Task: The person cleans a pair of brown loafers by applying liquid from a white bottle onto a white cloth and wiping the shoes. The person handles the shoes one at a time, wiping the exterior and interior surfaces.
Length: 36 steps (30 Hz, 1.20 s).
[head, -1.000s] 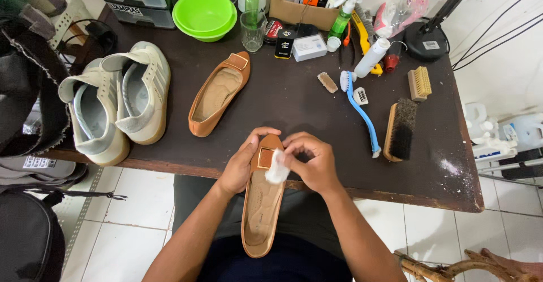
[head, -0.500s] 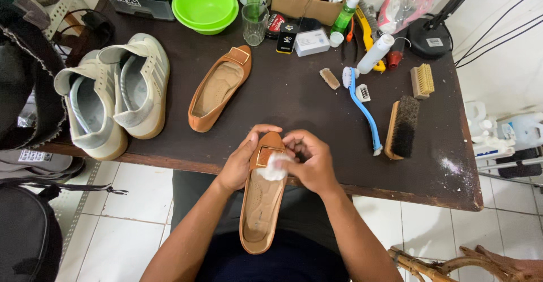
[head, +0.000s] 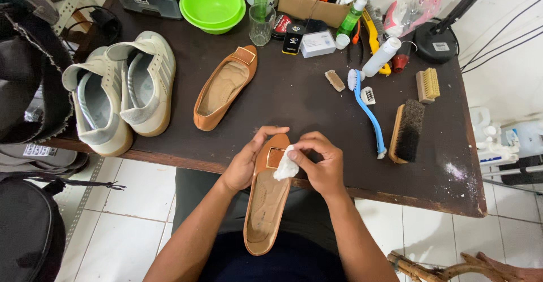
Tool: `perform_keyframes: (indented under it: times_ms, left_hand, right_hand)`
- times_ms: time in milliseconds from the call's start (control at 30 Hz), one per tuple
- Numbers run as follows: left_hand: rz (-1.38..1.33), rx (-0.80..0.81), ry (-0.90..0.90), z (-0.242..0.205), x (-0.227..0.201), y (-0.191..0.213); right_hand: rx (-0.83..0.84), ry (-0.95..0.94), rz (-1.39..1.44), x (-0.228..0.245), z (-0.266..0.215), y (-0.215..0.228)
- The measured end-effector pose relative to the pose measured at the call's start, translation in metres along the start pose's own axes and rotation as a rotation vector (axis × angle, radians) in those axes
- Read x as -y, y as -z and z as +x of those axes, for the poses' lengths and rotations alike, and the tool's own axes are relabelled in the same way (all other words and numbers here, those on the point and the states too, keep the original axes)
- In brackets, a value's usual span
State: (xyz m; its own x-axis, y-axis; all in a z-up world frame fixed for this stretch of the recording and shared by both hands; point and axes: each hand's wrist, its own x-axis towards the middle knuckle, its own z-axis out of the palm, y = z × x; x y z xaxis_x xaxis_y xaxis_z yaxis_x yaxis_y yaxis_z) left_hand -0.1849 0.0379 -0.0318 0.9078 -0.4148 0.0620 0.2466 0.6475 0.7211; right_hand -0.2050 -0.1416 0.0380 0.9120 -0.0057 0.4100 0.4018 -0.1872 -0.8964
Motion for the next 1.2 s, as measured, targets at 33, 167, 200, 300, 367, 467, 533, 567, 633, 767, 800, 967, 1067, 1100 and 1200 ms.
perform_keyframes:
  times_ms: [33, 167, 200, 300, 367, 467, 533, 567, 633, 767, 800, 967, 1067, 1100, 1200]
  left_hand:
    - [0.001, -0.002, -0.002, 0.002, -0.001, 0.000]
    - [0.028, 0.094, -0.022, 0.001, -0.015, -0.017]
    - [0.041, 0.119, -0.021, -0.002, -0.021, -0.025]
    - [0.246, 0.154, -0.072, -0.002, -0.034, -0.031]
    - [0.365, 0.169, -0.064, -0.008, -0.049, -0.045]
    - [0.465, 0.231, -0.103, -0.007, -0.047, -0.040]
    - [0.445, 0.280, -0.148, -0.006, -0.043, -0.037]
    - [0.437, 0.276, -0.167, -0.006, -0.043, -0.040]
    - [0.429, 0.272, -0.186, -0.008, -0.043, -0.041]
    - [0.447, 0.263, -0.212, -0.007, -0.045, -0.042]
    - [0.454, 0.256, -0.218, -0.006, -0.047, -0.043]
    - [0.427, 0.218, -0.234, -0.005, -0.041, -0.034]
    - [0.419, 0.196, -0.240, -0.006, -0.038, -0.034]
    - [0.414, 0.181, -0.240, -0.006, -0.037, -0.034]
    - [0.439, 0.194, -0.251, -0.009, -0.042, -0.042]
  right_hand:
    - [0.003, 0.001, 0.002, 0.000, 0.002, 0.000]
    - [-0.041, -0.083, 0.176, 0.003, 0.008, 0.000]
    - [-0.058, -0.066, 0.202, 0.005, 0.010, -0.001]
    - [-0.050, -0.033, 0.119, 0.021, 0.017, 0.000]
    - [-0.015, -0.021, 0.099, 0.033, 0.019, -0.002]
    - [0.040, -0.026, 0.060, 0.040, 0.016, -0.003]
    - [0.056, -0.043, 0.042, 0.042, 0.014, -0.002]
    - [0.053, -0.071, 0.052, 0.044, 0.014, -0.002]
    - [0.052, -0.100, 0.062, 0.047, 0.014, -0.002]
    - [0.029, -0.006, -0.061, 0.054, 0.017, -0.004]
    - [0.019, 0.086, -0.131, 0.058, 0.019, -0.005]
    - [-0.065, -0.010, 0.073, 0.043, 0.006, 0.001]
    - [-0.028, -0.068, 0.014, 0.055, 0.000, -0.005]
    - [0.000, -0.099, -0.015, 0.058, -0.002, -0.009]
    - [-0.087, -0.069, -0.118, 0.049, -0.010, -0.020]
